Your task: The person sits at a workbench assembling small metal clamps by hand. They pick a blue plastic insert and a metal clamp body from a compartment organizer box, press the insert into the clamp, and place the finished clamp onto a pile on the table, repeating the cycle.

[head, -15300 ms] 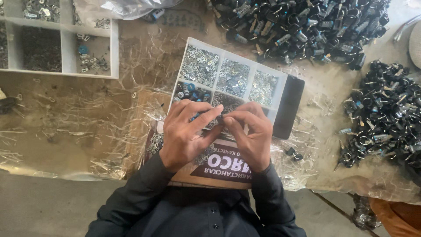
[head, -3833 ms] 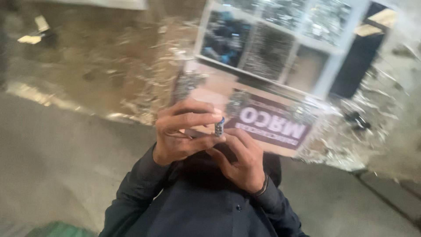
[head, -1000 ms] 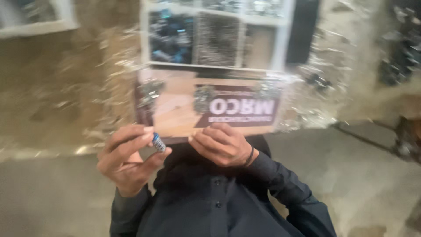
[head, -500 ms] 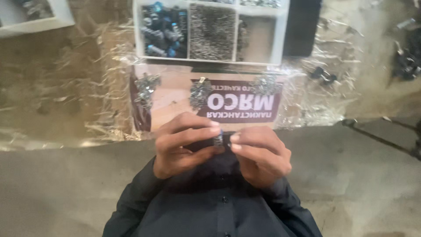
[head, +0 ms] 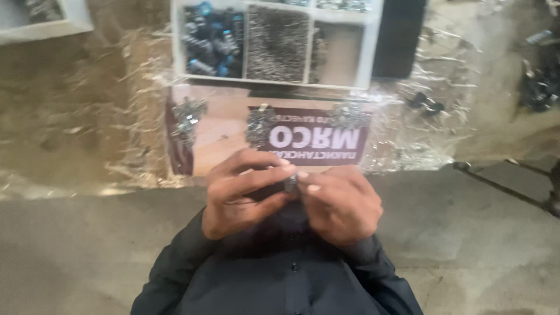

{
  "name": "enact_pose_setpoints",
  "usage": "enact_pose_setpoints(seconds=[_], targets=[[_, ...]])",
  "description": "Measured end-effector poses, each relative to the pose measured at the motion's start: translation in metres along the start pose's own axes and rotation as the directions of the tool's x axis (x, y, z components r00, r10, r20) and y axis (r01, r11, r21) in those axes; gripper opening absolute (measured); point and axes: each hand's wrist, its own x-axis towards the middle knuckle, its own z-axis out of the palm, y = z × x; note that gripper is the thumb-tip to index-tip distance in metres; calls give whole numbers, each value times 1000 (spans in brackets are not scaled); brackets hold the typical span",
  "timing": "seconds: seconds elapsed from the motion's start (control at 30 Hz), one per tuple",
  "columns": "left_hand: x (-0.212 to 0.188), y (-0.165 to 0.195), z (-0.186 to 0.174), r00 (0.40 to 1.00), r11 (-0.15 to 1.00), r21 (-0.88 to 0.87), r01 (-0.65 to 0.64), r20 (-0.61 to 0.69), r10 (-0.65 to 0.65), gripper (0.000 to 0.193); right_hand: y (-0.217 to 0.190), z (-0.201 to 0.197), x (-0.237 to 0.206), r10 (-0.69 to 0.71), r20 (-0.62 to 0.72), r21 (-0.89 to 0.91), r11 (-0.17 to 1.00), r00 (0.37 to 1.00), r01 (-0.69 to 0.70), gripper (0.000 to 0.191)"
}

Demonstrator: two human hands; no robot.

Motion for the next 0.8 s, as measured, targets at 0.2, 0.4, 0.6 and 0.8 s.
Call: enact_pose_setpoints(seconds=[0.2,0.4,0.6,0.8], targets=[[9,4,9,997,983,172,-67,-12,70,46,4,-12,-2,131,71,142,980,989,-140,28],[15,2,20,994,993,-84,-83,66,89,43,25,-25,-15,518,399,601,475,757,-642,29],[14,-8,17,999,972,-234,-24,29,32,44,39,-17,-25,96,28,-427,901,995,-75,20],[17,-13,7,1000,982,-187,-18,-26,14,43,38,-14,-25,208,33,-459,872,978,-170,38]])
